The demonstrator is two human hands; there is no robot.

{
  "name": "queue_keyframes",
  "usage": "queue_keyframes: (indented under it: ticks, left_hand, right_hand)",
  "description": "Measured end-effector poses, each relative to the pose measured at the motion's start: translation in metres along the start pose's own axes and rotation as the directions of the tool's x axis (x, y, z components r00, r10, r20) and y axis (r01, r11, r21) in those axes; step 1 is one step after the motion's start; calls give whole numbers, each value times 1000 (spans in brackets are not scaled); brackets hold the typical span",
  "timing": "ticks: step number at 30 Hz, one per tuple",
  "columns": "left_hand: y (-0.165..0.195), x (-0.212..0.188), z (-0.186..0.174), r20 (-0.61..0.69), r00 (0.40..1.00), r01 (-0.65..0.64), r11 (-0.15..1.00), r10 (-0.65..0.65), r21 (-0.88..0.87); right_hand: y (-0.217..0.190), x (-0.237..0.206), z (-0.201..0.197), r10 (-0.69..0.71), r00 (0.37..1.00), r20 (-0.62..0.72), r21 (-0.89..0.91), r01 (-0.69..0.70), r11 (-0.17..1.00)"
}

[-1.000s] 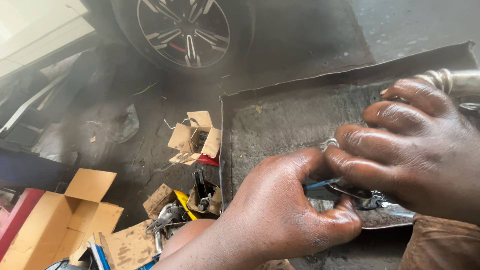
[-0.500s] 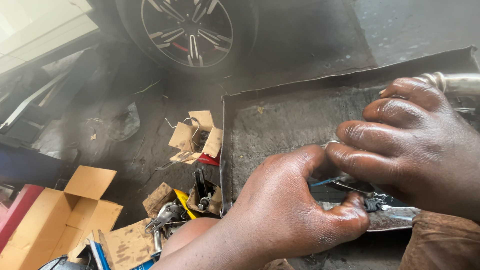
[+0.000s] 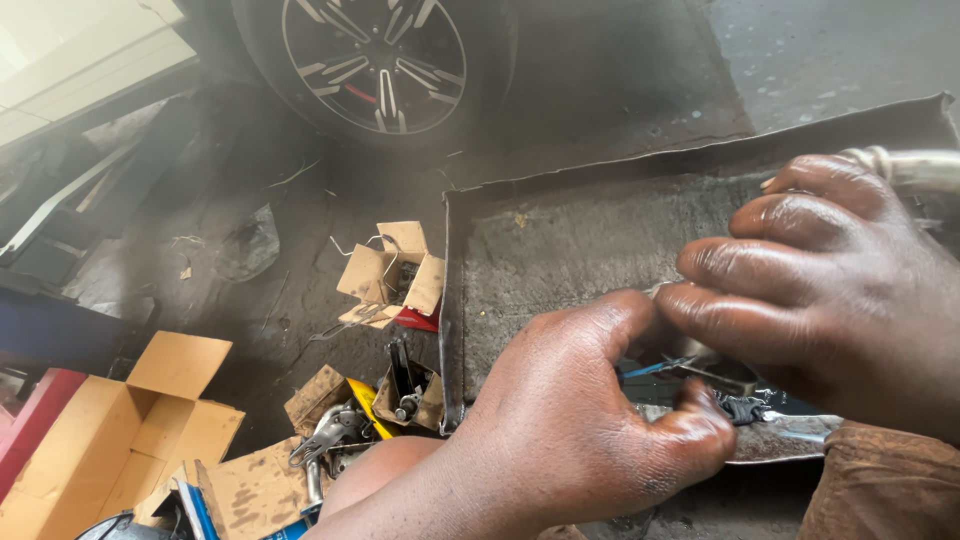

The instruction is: The person sits on the floor and cleans a metal car part using a toothbrush and a rag. They scrub the part with the toothbrush, wipe it with the rag, and dip the rag into a tray of black liquid to continue cleaning.

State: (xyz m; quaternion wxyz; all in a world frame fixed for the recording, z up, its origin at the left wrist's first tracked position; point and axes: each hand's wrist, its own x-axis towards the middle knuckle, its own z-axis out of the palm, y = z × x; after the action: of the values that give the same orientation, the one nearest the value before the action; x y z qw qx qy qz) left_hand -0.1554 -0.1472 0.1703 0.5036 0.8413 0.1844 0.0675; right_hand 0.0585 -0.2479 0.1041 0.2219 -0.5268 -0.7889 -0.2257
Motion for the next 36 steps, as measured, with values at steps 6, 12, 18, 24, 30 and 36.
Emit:
queue_keyframes:
  ticks: [6, 12, 18, 24, 30, 36]
  left_hand:
    - [1, 4, -2, 1, 998, 70, 993, -70, -99]
    - [-3, 3, 2, -10, 1000, -26, 975, 24, -220]
    - [-9, 3, 3, -13, 1000, -21, 986, 19, -164]
    - [-8, 0, 3, 17, 1000, -15, 971, 19, -237]
    - [-9, 1, 3, -8, 991, -130, 983, 130, -130]
    - [-22, 12, 2, 55, 998, -4, 984, 14, -176]
  right_hand:
    - [10, 6, -7, 18, 999, -32, 114, -14, 993]
    - [6, 3, -6, 20, 999, -32, 74, -17, 997]
    - [6, -3, -6, 64, 996, -63, 124, -56, 991]
    - [7, -13, -8, 63, 994, -85, 103, -54, 993]
    - [6, -17, -2, 7, 1000, -19, -27, -8, 1000]
    - [5, -13, -7, 32, 998, -62, -13, -33, 999]
